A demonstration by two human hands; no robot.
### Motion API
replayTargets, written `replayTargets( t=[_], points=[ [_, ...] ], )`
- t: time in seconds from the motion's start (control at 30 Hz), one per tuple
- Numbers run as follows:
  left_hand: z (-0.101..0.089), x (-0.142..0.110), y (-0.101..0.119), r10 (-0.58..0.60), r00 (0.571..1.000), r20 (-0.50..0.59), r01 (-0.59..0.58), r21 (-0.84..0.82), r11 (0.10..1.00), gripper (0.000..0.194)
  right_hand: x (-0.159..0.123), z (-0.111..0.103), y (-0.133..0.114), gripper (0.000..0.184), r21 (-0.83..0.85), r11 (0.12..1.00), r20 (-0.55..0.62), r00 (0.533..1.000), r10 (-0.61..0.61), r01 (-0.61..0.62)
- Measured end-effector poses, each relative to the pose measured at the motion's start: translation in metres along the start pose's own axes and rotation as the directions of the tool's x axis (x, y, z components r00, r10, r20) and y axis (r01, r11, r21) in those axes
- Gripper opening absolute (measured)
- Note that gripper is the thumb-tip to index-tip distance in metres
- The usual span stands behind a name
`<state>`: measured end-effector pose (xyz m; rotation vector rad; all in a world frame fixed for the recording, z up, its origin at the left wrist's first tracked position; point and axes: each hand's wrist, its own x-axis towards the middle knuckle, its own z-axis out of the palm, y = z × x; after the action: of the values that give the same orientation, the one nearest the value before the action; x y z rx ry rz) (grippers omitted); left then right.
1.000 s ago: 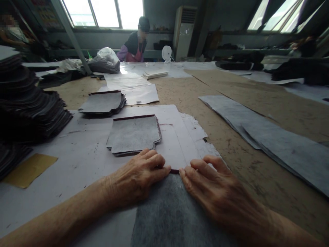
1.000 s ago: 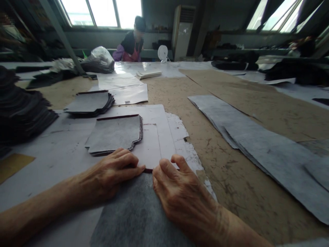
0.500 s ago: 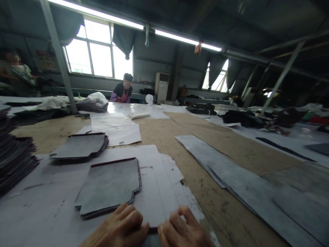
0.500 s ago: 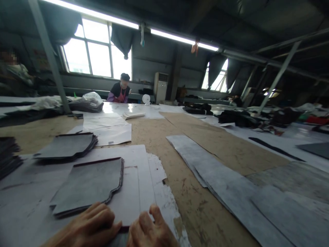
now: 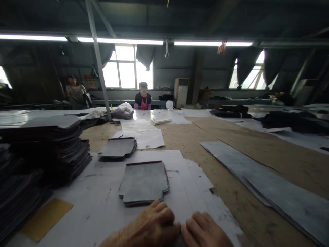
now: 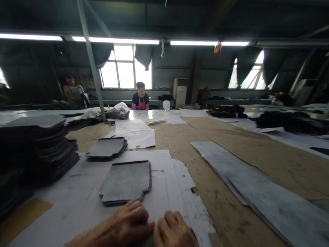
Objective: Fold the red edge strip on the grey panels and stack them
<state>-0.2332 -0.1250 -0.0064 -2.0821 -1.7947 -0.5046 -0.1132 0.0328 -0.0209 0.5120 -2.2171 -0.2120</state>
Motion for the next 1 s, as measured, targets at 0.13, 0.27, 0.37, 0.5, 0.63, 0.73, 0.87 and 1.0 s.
replayTargets(
  t=[0.13,0.27,0.37,0.5,0.63,0.73,0.87,1.0],
  points=[
    [-0.024,-0.008,-0.001,-0.137,0.975,0.175,0.187,-0.309,0.933,0.033,0.011,-0.025,-0.011,0.026,0.191,0.959,0.364,0.923,0.129,-0.209],
    [-0.025,-0.018,-0.014,-0.170,0.974,0.151,0.217,-0.390,0.895,0.041,0.016,-0.032,-0.009,0.025,0.232,0.941,0.432,0.893,0.127,-0.246],
    [-0.025,-0.021,-0.015,-0.143,0.980,0.140,0.186,-0.373,0.909,0.039,0.015,-0.031,-0.010,0.023,0.217,0.946,0.420,0.898,0.132,-0.241],
    [-0.028,-0.018,-0.012,-0.114,0.981,0.159,0.158,-0.301,0.940,0.034,0.017,-0.031,-0.012,0.021,0.208,0.950,0.422,0.898,0.129,-0.234],
    [-0.029,-0.015,-0.009,-0.087,0.980,0.179,0.131,-0.251,0.959,0.031,0.025,-0.033,-0.014,0.023,0.184,0.962,0.448,0.888,0.101,-0.202],
    [-0.027,-0.015,-0.009,-0.052,0.984,0.169,0.090,-0.222,0.971,0.029,0.032,-0.032,-0.015,0.019,0.131,0.972,0.463,0.879,0.115,-0.197],
    [-0.025,-0.015,-0.010,-0.022,0.986,0.165,0.058,-0.220,0.974,0.028,0.034,-0.024,-0.019,0.021,0.136,0.967,0.421,0.896,0.142,-0.216],
    [-0.027,-0.016,-0.016,-0.120,0.989,0.088,0.144,-0.361,0.921,0.027,0.027,-0.016,-0.023,0.029,0.253,0.942,0.396,0.912,0.107,-0.220]
  ],
)
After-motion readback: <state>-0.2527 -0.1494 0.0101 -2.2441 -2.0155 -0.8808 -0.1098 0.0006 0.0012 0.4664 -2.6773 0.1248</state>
